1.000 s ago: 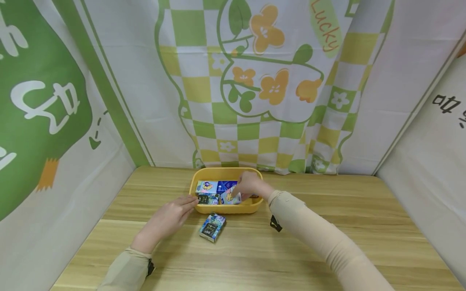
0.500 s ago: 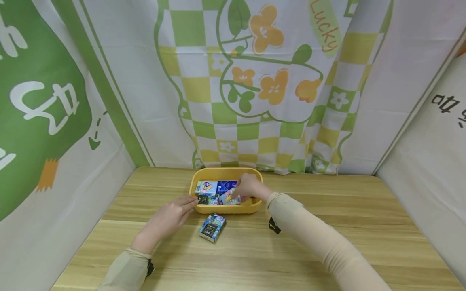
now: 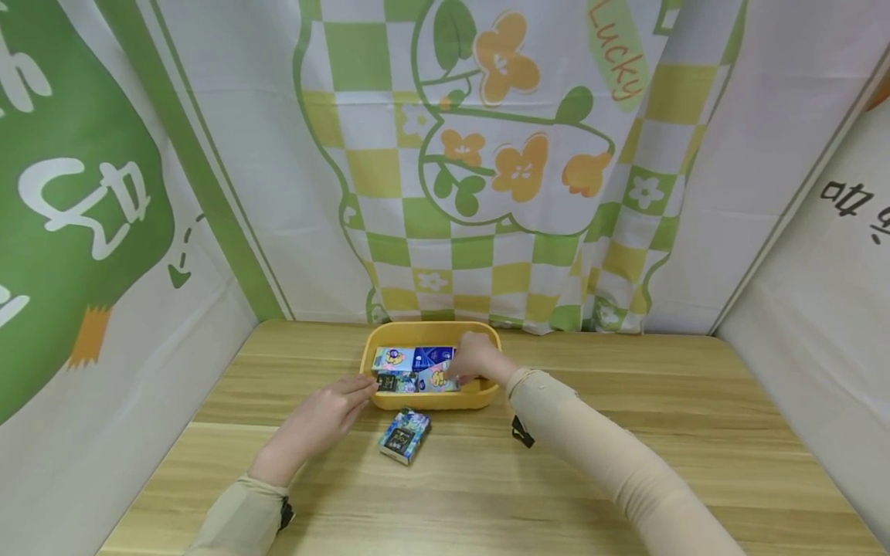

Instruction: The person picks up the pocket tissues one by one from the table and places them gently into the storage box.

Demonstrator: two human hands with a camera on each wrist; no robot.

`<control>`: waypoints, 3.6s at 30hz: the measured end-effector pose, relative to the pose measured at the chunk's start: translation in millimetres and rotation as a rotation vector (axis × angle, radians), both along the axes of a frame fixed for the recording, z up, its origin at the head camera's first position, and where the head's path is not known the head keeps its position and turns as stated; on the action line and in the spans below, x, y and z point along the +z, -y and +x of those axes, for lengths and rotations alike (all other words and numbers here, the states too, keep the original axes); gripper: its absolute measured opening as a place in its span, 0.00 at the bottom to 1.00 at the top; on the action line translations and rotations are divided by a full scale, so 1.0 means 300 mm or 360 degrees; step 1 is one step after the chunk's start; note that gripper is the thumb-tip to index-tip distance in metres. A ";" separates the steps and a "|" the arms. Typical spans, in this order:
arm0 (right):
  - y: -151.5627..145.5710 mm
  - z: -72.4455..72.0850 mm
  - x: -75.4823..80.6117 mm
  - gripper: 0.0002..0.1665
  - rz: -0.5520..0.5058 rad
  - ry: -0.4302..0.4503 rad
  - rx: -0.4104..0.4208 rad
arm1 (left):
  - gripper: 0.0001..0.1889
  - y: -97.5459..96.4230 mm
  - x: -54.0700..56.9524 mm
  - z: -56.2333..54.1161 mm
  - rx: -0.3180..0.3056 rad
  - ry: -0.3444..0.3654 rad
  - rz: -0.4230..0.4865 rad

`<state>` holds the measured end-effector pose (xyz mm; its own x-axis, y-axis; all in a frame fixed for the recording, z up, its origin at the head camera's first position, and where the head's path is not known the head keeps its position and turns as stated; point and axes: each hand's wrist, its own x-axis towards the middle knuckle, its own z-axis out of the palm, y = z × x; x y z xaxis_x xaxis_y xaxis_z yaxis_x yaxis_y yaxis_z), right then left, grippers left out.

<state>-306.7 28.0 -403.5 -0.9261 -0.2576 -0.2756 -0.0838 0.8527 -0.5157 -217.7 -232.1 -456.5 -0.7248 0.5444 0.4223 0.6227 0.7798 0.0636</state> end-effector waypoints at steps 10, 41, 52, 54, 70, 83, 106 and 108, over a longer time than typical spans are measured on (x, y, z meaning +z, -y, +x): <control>0.000 -0.001 -0.016 0.15 0.0004 -0.0026 -0.0022 | 0.17 0.001 -0.005 0.001 0.0018 0.0010 -0.0008; 0.020 -0.013 -0.006 0.19 -0.0048 -0.0003 -0.0130 | 0.17 -0.003 0.001 0.002 0.0023 0.0013 -0.0006; 0.026 -0.015 -0.007 0.21 0.0042 0.0023 -0.0124 | 0.16 -0.003 0.004 0.003 0.0016 0.0029 -0.0008; 0.027 -0.016 -0.008 0.21 0.0048 0.0039 -0.0131 | 0.17 -0.004 0.005 0.003 0.0020 0.0036 -0.0012; 0.029 -0.033 -0.008 0.09 -0.0013 0.0204 -0.0075 | 0.17 0.000 -0.001 0.000 0.0018 0.0038 -0.0020; 0.020 -0.026 -0.003 0.09 -0.0140 0.0293 -0.0074 | 0.17 0.000 0.000 0.004 0.0032 0.0024 -0.0026; 0.026 -0.013 -0.006 0.18 -0.0155 0.0329 -0.0064 | 0.17 0.003 -0.001 0.003 0.0020 0.0025 -0.0024; 0.027 -0.016 -0.009 0.19 -0.0155 0.0337 -0.0055 | 0.17 0.003 0.000 0.003 0.0022 0.0028 -0.0023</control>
<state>-311.5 19.9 -406.2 -0.8590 -0.2614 -0.4403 0.0636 0.7987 -0.5983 -216.7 -232.9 -456.4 -0.7395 0.5404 0.4015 0.6110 0.7891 0.0632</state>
